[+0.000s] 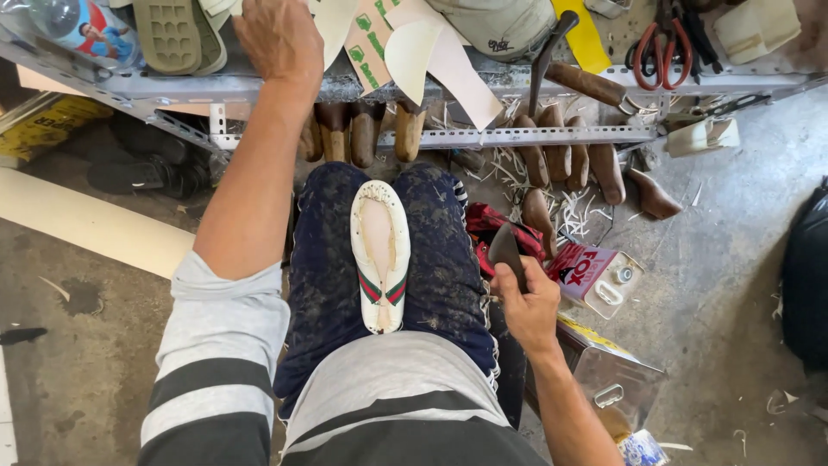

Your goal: A person in a workshop trims the edges of a shoe sole with a knife and hammers it into shape on a last.

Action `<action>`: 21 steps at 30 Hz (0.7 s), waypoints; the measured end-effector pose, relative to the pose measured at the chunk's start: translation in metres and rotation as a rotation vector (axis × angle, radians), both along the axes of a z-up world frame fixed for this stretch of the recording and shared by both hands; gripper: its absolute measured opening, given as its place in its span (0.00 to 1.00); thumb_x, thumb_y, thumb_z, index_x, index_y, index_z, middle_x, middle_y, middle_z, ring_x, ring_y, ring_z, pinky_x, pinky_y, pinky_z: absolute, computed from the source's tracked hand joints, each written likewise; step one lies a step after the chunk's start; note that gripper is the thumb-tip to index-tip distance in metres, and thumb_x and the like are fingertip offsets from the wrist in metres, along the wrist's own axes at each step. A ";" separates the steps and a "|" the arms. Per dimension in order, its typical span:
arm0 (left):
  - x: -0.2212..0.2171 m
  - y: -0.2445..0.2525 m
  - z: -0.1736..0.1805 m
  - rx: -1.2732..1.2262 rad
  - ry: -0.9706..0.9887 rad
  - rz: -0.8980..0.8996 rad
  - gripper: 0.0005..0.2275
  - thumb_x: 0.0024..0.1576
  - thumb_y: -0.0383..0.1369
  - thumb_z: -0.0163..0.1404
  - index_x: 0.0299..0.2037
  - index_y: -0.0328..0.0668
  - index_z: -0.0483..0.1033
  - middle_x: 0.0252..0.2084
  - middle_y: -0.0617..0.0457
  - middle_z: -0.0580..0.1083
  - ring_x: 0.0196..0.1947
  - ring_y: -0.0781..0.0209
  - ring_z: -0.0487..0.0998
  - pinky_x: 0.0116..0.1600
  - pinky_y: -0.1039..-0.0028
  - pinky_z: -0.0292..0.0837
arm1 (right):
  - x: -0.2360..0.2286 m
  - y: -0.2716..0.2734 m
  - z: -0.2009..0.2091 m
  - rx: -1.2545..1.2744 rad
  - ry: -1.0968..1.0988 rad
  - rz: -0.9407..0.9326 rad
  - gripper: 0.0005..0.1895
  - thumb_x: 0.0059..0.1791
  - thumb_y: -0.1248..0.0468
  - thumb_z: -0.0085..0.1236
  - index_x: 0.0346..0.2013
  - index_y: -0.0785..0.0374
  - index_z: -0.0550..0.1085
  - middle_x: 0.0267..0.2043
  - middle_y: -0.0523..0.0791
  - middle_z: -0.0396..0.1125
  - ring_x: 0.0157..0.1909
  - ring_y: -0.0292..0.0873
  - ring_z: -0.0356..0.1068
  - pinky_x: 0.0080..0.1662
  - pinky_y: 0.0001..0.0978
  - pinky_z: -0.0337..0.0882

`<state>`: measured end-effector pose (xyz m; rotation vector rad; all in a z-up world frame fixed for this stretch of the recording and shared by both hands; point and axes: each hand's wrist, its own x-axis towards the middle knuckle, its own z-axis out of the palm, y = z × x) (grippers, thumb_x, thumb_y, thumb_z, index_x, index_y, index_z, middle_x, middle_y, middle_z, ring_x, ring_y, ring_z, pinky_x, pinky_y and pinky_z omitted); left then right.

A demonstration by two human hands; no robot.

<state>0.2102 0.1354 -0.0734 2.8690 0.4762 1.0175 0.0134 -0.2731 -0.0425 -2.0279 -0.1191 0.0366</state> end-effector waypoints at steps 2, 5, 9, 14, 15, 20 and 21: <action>0.007 -0.005 0.009 0.018 -0.010 -0.039 0.09 0.62 0.38 0.56 0.34 0.42 0.78 0.32 0.48 0.72 0.37 0.44 0.75 0.41 0.52 0.62 | -0.001 -0.003 -0.003 -0.007 0.011 -0.005 0.09 0.54 0.62 0.57 0.31 0.57 0.78 0.18 0.40 0.72 0.21 0.34 0.70 0.29 0.25 0.70; -0.024 -0.030 0.019 0.057 -0.001 -0.178 0.16 0.64 0.45 0.54 0.50 0.41 0.76 0.41 0.46 0.70 0.48 0.43 0.70 0.46 0.53 0.60 | -0.005 -0.002 -0.009 0.112 0.081 -0.037 0.06 0.56 0.65 0.52 0.41 0.63 0.76 0.20 0.44 0.71 0.22 0.37 0.69 0.32 0.27 0.70; -0.133 -0.083 0.021 -0.517 0.301 -0.473 0.32 0.70 0.56 0.32 0.55 0.28 0.78 0.63 0.30 0.66 0.69 0.26 0.54 0.69 0.37 0.47 | -0.010 0.007 -0.018 0.390 0.238 -0.123 0.11 0.59 0.65 0.42 0.49 0.67 0.72 0.25 0.49 0.71 0.27 0.38 0.68 0.36 0.27 0.69; -0.208 -0.132 0.026 -1.013 0.220 -0.641 0.25 0.57 0.41 0.58 0.59 0.29 0.71 0.69 0.34 0.63 0.75 0.31 0.48 0.74 0.40 0.38 | -0.011 0.027 -0.009 0.377 0.297 -0.012 0.11 0.59 0.64 0.43 0.48 0.66 0.72 0.23 0.50 0.71 0.24 0.39 0.69 0.33 0.27 0.70; -0.215 -0.138 0.024 -1.200 0.104 -0.718 0.26 0.55 0.36 0.62 0.60 0.32 0.70 0.68 0.38 0.66 0.75 0.39 0.57 0.76 0.49 0.46 | -0.012 0.030 -0.009 0.358 0.300 0.039 0.11 0.59 0.63 0.44 0.46 0.66 0.72 0.20 0.50 0.70 0.22 0.39 0.69 0.31 0.27 0.70; -0.206 -0.138 -0.005 -1.887 0.187 -0.611 0.31 0.53 0.27 0.62 0.67 0.37 0.65 0.47 0.49 0.77 0.46 0.65 0.78 0.52 0.73 0.78 | -0.011 0.041 -0.008 0.286 0.372 0.138 0.11 0.58 0.63 0.48 0.40 0.64 0.76 0.20 0.48 0.72 0.19 0.37 0.69 0.28 0.26 0.71; -0.202 -0.134 -0.012 -1.912 0.212 -0.550 0.31 0.55 0.28 0.61 0.70 0.41 0.65 0.47 0.54 0.77 0.46 0.70 0.77 0.51 0.78 0.78 | -0.011 0.045 -0.007 0.304 0.386 0.141 0.10 0.58 0.64 0.49 0.38 0.66 0.76 0.19 0.48 0.72 0.18 0.37 0.68 0.26 0.25 0.70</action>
